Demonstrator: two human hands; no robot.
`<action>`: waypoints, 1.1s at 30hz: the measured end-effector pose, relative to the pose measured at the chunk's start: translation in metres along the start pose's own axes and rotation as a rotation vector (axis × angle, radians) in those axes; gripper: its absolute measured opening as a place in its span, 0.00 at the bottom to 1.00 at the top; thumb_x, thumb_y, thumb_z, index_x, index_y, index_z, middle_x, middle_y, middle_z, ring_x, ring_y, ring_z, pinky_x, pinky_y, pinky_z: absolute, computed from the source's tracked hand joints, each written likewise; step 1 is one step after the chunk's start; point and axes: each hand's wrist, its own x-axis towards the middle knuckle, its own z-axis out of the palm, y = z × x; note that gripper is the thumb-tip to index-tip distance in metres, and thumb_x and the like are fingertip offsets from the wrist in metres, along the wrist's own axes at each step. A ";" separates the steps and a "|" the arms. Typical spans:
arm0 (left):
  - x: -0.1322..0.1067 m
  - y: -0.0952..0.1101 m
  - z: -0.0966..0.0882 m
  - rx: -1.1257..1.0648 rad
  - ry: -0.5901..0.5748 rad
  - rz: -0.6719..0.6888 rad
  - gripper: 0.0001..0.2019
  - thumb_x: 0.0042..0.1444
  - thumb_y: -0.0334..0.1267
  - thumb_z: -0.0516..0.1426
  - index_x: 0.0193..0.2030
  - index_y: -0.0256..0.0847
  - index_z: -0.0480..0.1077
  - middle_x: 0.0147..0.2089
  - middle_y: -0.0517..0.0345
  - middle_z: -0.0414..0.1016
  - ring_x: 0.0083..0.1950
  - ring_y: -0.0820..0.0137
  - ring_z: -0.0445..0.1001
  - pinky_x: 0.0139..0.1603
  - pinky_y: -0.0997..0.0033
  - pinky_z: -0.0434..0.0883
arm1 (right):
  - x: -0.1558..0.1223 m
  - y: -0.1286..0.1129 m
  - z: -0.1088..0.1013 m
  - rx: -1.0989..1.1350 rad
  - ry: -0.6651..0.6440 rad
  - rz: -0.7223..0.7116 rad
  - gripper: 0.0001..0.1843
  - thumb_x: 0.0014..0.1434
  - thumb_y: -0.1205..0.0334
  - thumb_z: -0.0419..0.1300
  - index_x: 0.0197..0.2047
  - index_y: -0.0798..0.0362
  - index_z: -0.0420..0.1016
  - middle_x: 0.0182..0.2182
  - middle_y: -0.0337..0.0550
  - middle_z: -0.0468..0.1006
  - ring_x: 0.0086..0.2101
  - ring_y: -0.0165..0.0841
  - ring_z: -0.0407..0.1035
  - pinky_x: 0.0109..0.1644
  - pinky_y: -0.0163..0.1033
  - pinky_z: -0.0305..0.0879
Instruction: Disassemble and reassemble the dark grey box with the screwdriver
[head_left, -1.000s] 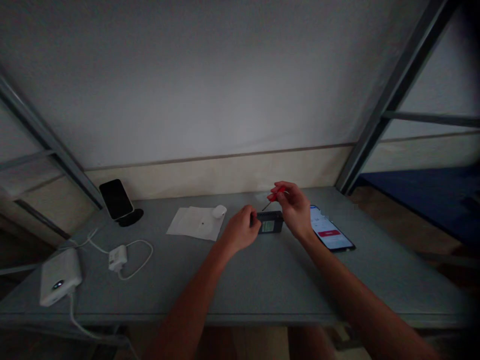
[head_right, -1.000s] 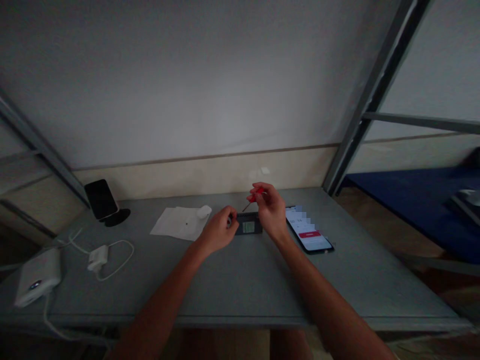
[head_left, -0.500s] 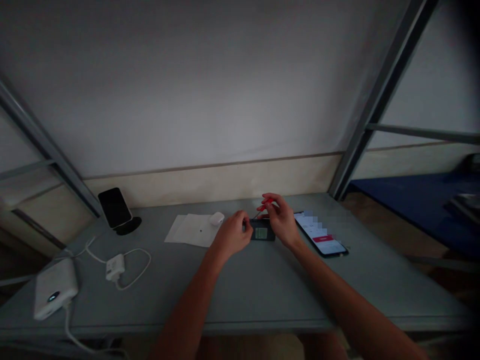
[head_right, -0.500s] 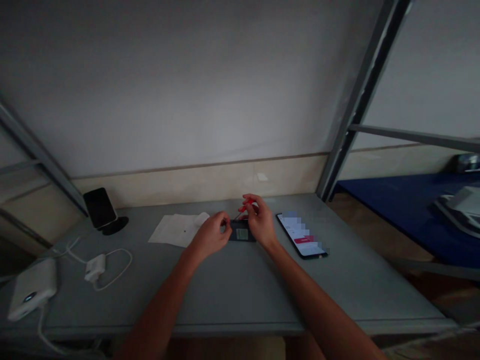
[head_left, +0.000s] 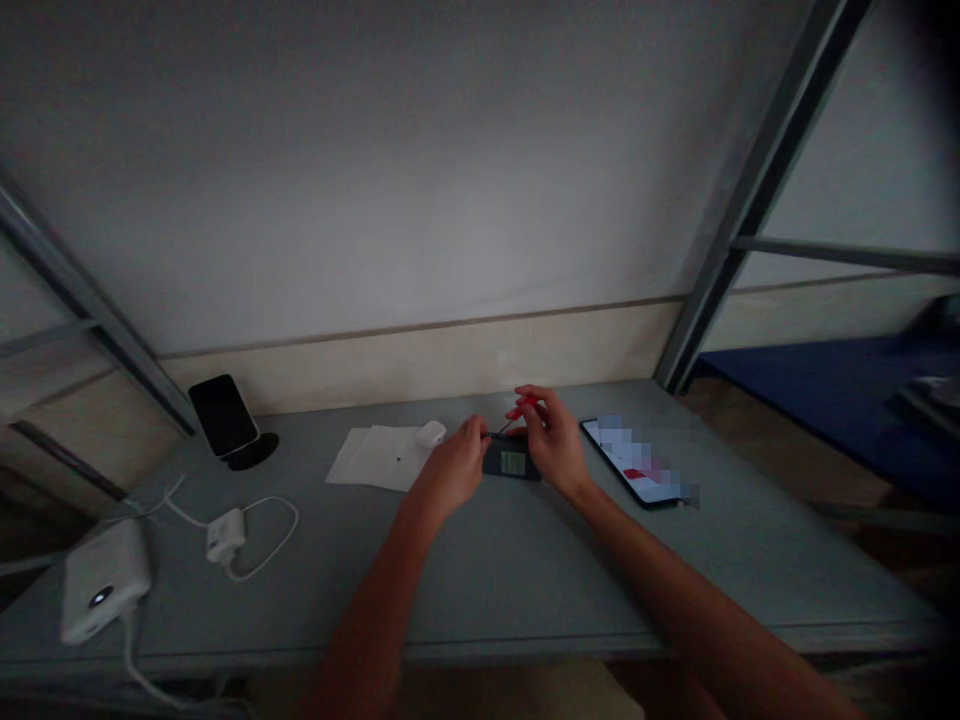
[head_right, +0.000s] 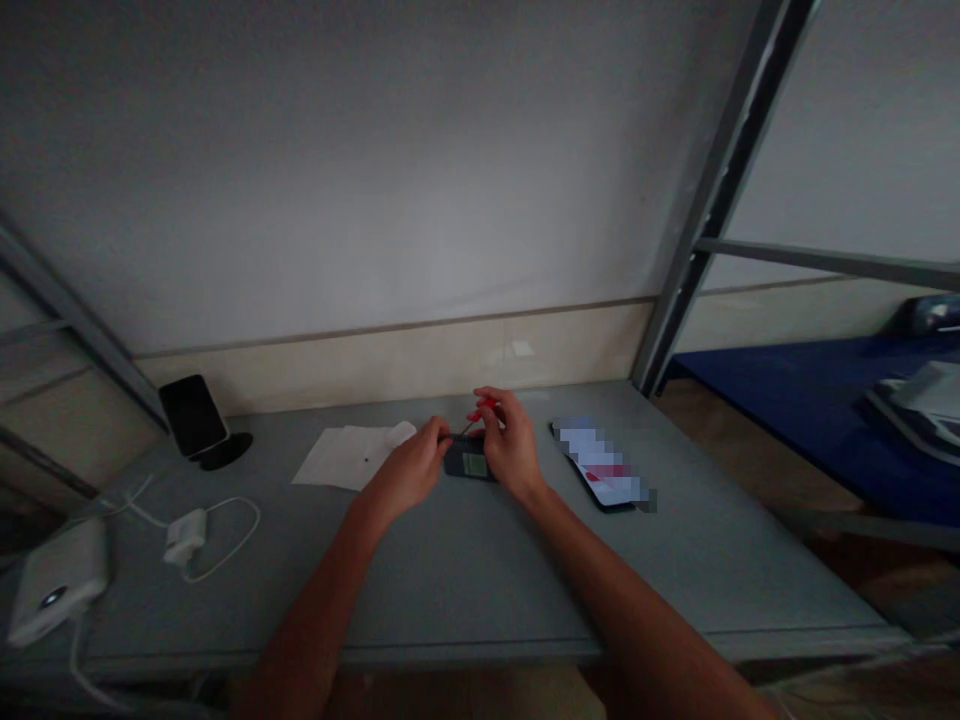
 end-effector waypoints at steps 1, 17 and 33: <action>0.000 0.000 -0.002 0.014 -0.010 0.013 0.06 0.71 0.34 0.46 0.48 0.40 0.62 0.44 0.50 0.75 0.43 0.64 0.76 0.42 0.66 0.69 | 0.000 0.000 0.000 -0.004 0.001 0.000 0.17 0.67 0.49 0.55 0.53 0.48 0.70 0.45 0.45 0.73 0.39 0.34 0.75 0.35 0.41 0.80; 0.005 0.003 0.002 0.295 0.058 0.050 0.15 0.72 0.35 0.41 0.47 0.34 0.66 0.49 0.40 0.71 0.48 0.58 0.74 0.50 0.60 0.70 | -0.001 -0.006 0.001 -0.028 0.002 0.005 0.16 0.67 0.50 0.56 0.52 0.48 0.71 0.49 0.47 0.72 0.37 0.33 0.75 0.34 0.40 0.81; -0.027 -0.142 -0.036 0.184 -0.153 -0.566 0.09 0.63 0.32 0.54 0.38 0.36 0.77 0.44 0.44 0.82 0.47 0.63 0.78 0.46 0.71 0.70 | 0.001 -0.006 -0.008 -0.172 0.036 -0.091 0.13 0.69 0.55 0.54 0.53 0.49 0.71 0.34 0.41 0.76 0.34 0.33 0.75 0.43 0.44 0.72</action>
